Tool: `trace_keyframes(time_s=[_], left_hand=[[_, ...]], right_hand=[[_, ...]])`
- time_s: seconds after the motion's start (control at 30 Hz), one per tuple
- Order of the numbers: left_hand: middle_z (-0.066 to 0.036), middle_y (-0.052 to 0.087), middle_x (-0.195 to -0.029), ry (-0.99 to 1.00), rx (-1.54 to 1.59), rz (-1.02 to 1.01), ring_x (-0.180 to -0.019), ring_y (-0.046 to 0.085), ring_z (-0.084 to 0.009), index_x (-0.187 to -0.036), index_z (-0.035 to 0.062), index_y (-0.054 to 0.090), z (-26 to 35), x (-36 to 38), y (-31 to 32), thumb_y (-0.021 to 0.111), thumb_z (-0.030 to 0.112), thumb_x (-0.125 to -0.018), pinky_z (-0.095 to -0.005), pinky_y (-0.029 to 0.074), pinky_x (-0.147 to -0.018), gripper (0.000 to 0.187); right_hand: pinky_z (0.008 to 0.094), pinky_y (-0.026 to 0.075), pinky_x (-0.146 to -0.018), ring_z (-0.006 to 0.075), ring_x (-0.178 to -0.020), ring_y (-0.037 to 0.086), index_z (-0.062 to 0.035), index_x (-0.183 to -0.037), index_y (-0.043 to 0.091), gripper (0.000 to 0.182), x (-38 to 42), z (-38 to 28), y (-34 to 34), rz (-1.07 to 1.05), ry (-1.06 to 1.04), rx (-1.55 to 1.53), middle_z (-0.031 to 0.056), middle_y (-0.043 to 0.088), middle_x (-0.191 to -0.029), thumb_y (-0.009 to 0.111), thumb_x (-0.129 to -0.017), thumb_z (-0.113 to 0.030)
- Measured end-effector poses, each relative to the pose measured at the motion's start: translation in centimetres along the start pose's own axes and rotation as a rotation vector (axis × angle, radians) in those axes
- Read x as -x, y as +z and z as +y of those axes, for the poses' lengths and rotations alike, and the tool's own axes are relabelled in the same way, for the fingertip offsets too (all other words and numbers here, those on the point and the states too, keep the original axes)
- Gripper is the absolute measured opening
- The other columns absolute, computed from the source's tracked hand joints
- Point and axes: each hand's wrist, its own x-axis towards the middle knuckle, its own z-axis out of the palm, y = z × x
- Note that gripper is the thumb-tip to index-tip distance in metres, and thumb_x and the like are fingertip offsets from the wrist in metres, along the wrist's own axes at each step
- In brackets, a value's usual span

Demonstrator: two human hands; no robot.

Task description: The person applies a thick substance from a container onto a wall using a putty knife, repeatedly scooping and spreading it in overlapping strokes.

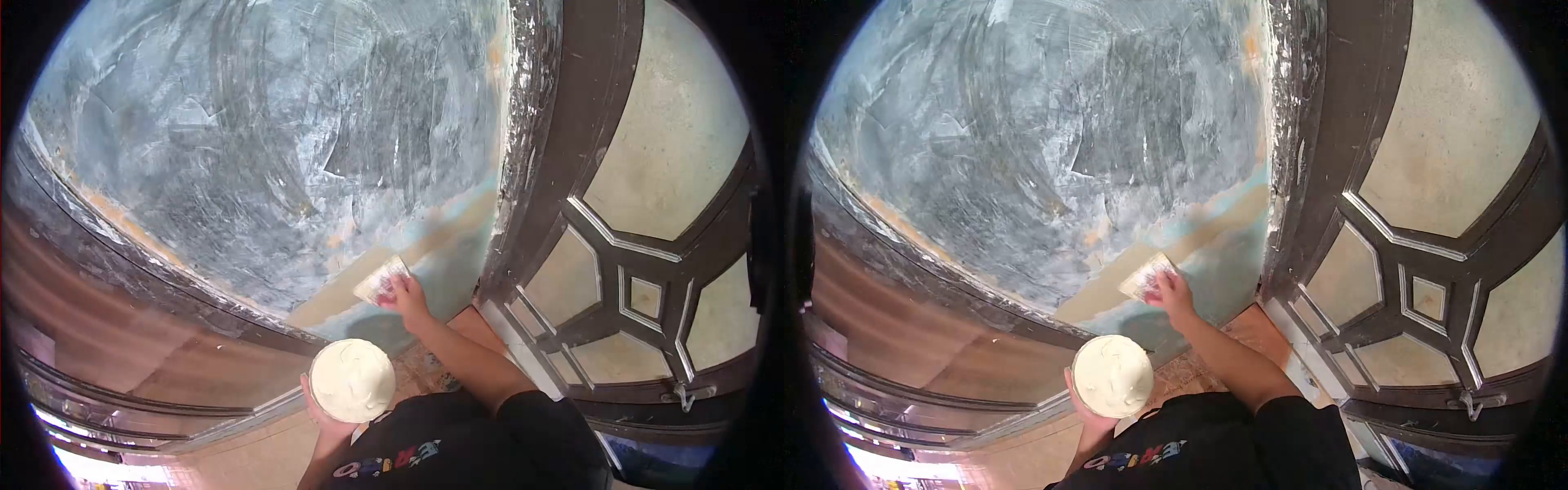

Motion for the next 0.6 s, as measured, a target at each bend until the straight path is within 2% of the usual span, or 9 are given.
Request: trace_keyframes(time_s=[0.07,0.1,0.13,0.2,0.23,0.4,0.47,0.5,0.6], left_hand=[[-0.021,0.033,-0.153,-0.419,0.609,0.139,-0.137,0.043,-0.0316,-0.156,0.0138,-0.004,1.8,-1.1,0.7,0.088,0.018,-0.071,-0.0511,0.037,-0.113,0.126],[-0.019,0.035,-0.153,-0.306,0.207,0.000,-0.137,0.042,-0.0325,-0.157,0.0126,0.009,4.1,-1.9,1.4,0.075,0.040,-0.085,-0.0517,0.035,-0.114,0.101],[-0.019,0.035,-0.153,-0.298,0.205,0.002,-0.137,0.042,-0.0325,-0.157,0.0126,0.009,3.2,-2.1,1.2,0.075,0.040,-0.085,-0.0517,0.035,-0.114,0.101],[-0.015,0.038,-0.153,-0.672,1.131,0.268,-0.138,0.041,-0.0341,-0.154,0.0123,0.026,-0.1,-0.8,0.4,0.046,0.063,-0.094,-0.0543,0.033,-0.114,0.081],[-0.012,0.040,-0.153,-0.666,0.900,0.263,-0.138,0.041,-0.0357,-0.150,0.0129,0.038,-1.8,0.1,0.3,0.021,0.071,-0.095,-0.0561,0.033,-0.114,0.082],[-0.013,0.041,-0.152,-0.727,1.076,0.264,-0.138,0.042,-0.0343,-0.151,0.0115,0.036,-0.5,-1.0,1.2,0.024,0.068,-0.097,-0.0538,0.033,-0.115,0.079],[-0.013,0.041,-0.152,-0.408,0.281,0.172,-0.138,0.042,-0.0337,-0.150,0.0112,0.036,-3.0,0.9,0.9,0.023,0.068,-0.097,-0.0536,0.033,-0.115,0.079],[-0.014,0.040,-0.152,-0.702,1.235,0.185,-0.138,0.043,-0.0330,-0.151,0.0103,0.035,3.3,-3.5,2.1,0.021,0.064,-0.099,-0.0522,0.032,-0.116,0.075],[-0.013,0.040,-0.153,-0.587,0.853,0.150,-0.138,0.042,-0.0331,-0.151,0.0107,0.034,3.2,-3.2,2.4,0.022,0.063,-0.100,-0.0521,0.032,-0.116,0.074]], right_hand=[[0.0345,0.061,-0.070,0.0177,-0.090,0.066,-0.0056,-0.120,0.056,0.037,0.5,2.9,-4.2,0.053,0.132,0.087,0.0065,0.063,-0.109,0.058,-0.100,-0.036],[0.0340,0.062,-0.070,0.0175,-0.089,0.066,-0.0051,-0.118,0.056,0.036,0.9,3.9,-5.7,0.084,0.189,0.145,0.0060,0.062,-0.108,0.058,-0.100,-0.036],[0.0335,0.062,-0.070,0.0174,-0.088,0.066,-0.0046,-0.116,0.057,0.035,1.2,3.4,-5.8,0.115,0.246,0.204,0.0056,0.062,-0.106,0.058,-0.100,-0.035],[0.0331,0.062,-0.069,0.0173,-0.086,0.066,-0.0042,-0.115,0.057,0.034,2.1,1.4,-3.7,0.081,0.214,0.117,0.0055,0.062,-0.105,0.058,-0.099,-0.035],[0.0326,0.062,-0.068,0.0172,-0.085,0.066,-0.0038,-0.114,0.058,0.034,2.7,-0.3,-2.0,0.051,0.178,0.028,0.0055,0.062,-0.104,0.059,-0.099,-0.034],[0.0342,0.062,-0.068,0.0186,-0.088,0.067,-0.0030,-0.117,0.055,0.035,0.9,-3.4,1.4,-0.086,-0.015,-0.025,0.0069,0.062,-0.105,0.060,-0.099,-0.032],[0.0348,0.062,-0.070,0.0191,-0.091,0.067,-0.0023,-0.120,0.053,0.036,0.8,-2.3,-0.3,-0.056,0.021,-0.041,0.0078,0.062,-0.108,0.061,-0.098,-0.030],[0.0347,0.062,-0.070,0.0197,-0.091,0.067,-0.0021,-0.121,0.052,0.036,0.8,-0.4,-2.8,-0.018,0.143,0.012,0.0078,0.062,-0.108,0.060,-0.099,-0.029],[0.0342,0.062,-0.068,0.0189,-0.087,0.066,-0.0027,-0.120,0.054,0.033,1.4,1.4,-5.0,0.041,0.237,0.094,0.0068,0.061,-0.103,0.057,-0.100,-0.030]])
